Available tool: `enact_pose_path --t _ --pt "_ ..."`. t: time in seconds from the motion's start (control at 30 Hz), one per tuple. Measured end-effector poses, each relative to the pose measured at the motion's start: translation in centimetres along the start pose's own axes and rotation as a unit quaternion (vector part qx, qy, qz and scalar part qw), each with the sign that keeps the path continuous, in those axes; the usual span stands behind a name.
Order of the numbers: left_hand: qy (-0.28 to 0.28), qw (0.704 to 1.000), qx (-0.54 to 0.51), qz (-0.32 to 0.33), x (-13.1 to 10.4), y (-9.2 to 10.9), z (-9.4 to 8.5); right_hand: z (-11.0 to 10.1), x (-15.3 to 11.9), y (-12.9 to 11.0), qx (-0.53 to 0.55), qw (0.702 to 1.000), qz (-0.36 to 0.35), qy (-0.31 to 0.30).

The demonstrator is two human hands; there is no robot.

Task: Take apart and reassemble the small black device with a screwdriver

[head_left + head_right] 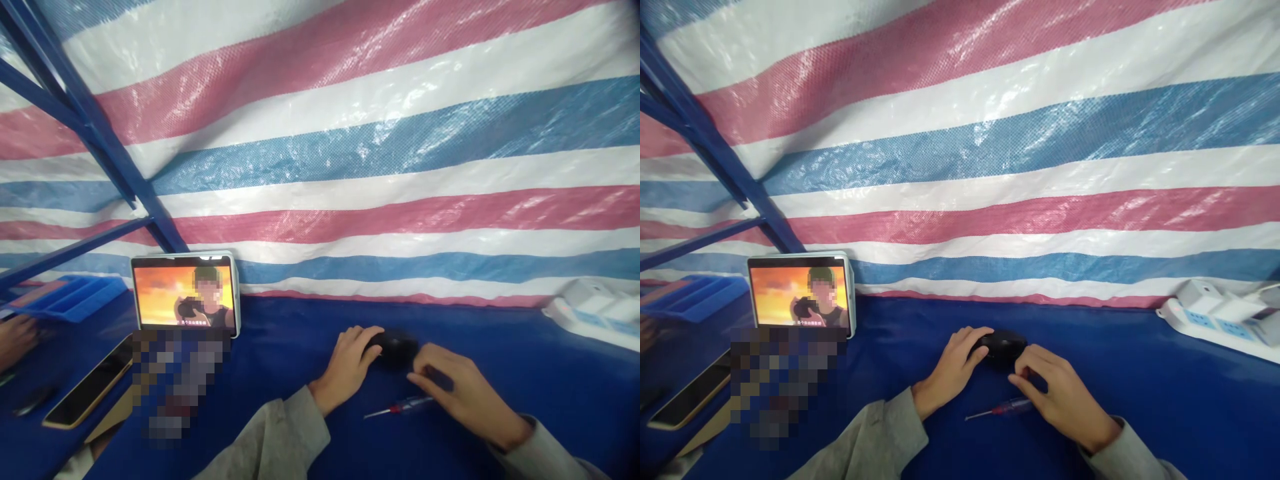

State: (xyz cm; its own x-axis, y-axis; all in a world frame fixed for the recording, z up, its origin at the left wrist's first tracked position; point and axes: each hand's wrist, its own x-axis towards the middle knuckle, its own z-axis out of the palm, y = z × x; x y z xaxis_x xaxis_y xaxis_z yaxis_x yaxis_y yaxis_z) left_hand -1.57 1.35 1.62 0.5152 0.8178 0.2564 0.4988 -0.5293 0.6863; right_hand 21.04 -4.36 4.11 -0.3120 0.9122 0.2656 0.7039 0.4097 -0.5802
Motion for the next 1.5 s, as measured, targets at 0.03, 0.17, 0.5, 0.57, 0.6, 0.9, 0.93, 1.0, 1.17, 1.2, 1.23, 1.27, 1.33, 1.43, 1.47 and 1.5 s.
enact_pose_path --t 0.03,0.17,0.5,0.57,0.6,0.9,0.93,1.0,1.17,1.2,1.23,1.27,1.33,1.43,1.47,1.5 --pt "-0.005 1.0 0.008 0.003 0.0 0.0 0.0 0.2 0.0 0.4 -0.011 0.998 -0.011 0.055" --pt "-0.024 0.999 0.035 0.015 0.0 -0.2 0.1 1.4 -0.1 2.1 -0.086 0.99 -0.004 0.109" --pt "-0.027 0.998 0.05 0.032 -0.1 0.1 0.0 2.5 -0.1 3.0 -0.061 0.995 0.048 0.055" --pt "-0.014 0.999 0.036 0.034 -0.1 0.4 -0.2 2.5 -0.1 2.8 -0.054 0.996 0.055 0.049" --pt "-0.011 0.999 0.03 0.038 -0.2 0.5 -0.3 2.5 0.0 2.7 -0.05 0.996 0.059 0.045" --pt "0.031 0.994 0.047 0.09 -0.1 0.1 0.3 2.6 0.0 2.4 -0.043 0.996 0.066 0.051" --pt "0.032 0.994 0.049 0.094 -0.1 0.1 0.3 2.6 0.0 2.4 -0.043 0.996 0.064 0.053" --pt "0.038 0.993 0.046 0.104 -0.1 0.0 0.4 2.6 0.0 2.4 -0.045 0.996 0.058 0.057" --pt "0.065 0.99 0.029 0.12 -0.2 -0.2 0.6 2.6 0.1 2.3 -0.051 0.995 0.056 0.059" --pt "0.067 0.99 0.028 0.122 -0.2 -0.2 0.6 2.6 0.1 2.3 -0.05 0.995 0.056 0.059" --pt "0.069 0.99 0.028 0.123 -0.2 -0.2 0.6 2.6 0.1 2.3 -0.05 0.995 0.055 0.06" --pt "0.07 0.989 0.028 0.124 -0.2 -0.2 0.6 2.6 0.0 2.3 -0.05 0.995 0.055 0.061" --pt "0.07 0.989 0.03 0.126 -0.2 -0.1 0.5 2.6 0.0 2.3 -0.051 0.995 0.056 0.059" --pt "0.069 0.989 0.029 0.125 -0.2 -0.1 0.5 2.7 0.0 2.4 -0.055 0.995 0.056 0.057" --pt "0.07 0.989 0.026 0.124 -0.2 -0.1 0.5 2.7 0.0 2.5 -0.057 0.995 0.055 0.059" --pt "0.071 0.989 0.022 0.124 -0.2 -0.2 0.5 2.8 0.0 2.5 -0.058 0.995 0.053 0.061"
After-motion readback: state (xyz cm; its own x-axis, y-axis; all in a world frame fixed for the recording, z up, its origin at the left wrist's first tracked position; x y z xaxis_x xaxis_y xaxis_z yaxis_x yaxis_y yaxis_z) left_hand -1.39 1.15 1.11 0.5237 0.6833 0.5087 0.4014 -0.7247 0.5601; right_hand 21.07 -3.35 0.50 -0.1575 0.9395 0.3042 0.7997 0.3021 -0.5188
